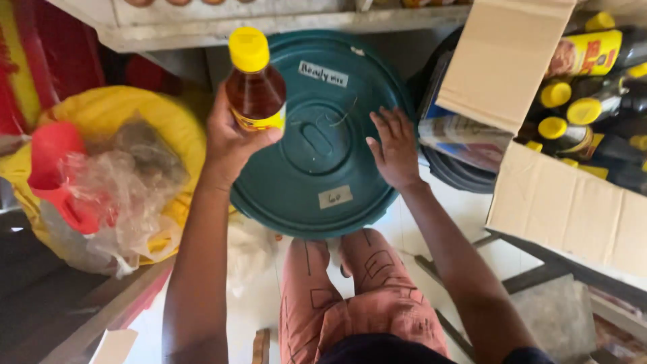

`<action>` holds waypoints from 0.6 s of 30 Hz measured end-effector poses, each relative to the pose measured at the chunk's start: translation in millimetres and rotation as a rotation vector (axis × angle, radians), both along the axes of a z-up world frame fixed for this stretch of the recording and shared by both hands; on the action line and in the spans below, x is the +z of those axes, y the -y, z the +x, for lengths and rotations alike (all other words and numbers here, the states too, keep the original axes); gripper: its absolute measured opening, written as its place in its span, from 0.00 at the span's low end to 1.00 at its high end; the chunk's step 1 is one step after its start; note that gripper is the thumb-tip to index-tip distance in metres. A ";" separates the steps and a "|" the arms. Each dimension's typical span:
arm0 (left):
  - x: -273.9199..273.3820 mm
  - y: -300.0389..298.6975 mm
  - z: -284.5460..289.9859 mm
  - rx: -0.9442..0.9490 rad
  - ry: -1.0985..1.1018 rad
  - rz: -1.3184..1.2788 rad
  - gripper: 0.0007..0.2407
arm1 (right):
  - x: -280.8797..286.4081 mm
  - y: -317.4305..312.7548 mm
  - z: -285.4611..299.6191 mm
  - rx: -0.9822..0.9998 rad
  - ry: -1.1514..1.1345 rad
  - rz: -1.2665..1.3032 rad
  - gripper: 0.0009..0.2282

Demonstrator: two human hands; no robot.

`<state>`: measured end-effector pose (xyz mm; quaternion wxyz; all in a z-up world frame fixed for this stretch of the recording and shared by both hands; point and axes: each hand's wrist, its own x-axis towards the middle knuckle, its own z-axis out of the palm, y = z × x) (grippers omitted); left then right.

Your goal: Stocking bottles of sauce onto a grocery store shelf from a cardboard box.

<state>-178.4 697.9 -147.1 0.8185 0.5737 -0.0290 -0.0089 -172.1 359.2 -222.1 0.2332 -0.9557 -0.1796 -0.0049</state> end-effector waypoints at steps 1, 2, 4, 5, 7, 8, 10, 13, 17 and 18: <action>-1.2 -1.1 -7.8 -0.004 -0.016 -0.008 0.36 | -12.4 10.3 -10.6 -0.004 -0.016 -0.008 0.21; 0.6 -5.2 -10.1 0.009 0.001 0.007 0.36 | -25.9 16.6 -11.9 0.040 -0.009 -0.043 0.23; 0.5 -14.3 -15.7 0.030 0.034 0.029 0.36 | -48.1 21.7 -14.3 0.091 0.014 -0.072 0.25; -4.6 -19.6 -17.6 0.050 0.041 0.056 0.35 | -60.3 20.3 -14.0 0.121 0.022 -0.060 0.27; -19.9 -24.9 -27.0 0.072 0.024 0.070 0.35 | -76.6 21.7 -21.2 0.153 0.007 -0.058 0.28; -29.4 -24.5 -38.0 0.074 0.030 0.078 0.34 | -81.6 24.4 -32.3 0.146 -0.002 -0.038 0.29; -43.1 -19.8 -52.2 0.077 0.018 0.079 0.33 | -88.6 29.9 -47.9 0.141 -0.028 -0.023 0.30; -58.1 -19.7 -56.8 0.102 0.060 0.040 0.30 | -85.4 29.2 -49.6 0.136 -0.013 0.105 0.31; -95.5 -23.9 -62.7 0.163 0.155 0.037 0.21 | -97.5 30.3 -50.2 0.203 0.016 0.171 0.34; -98.3 -21.3 -60.8 0.163 0.184 0.038 0.17 | -100.1 33.3 -49.7 0.208 0.021 0.186 0.35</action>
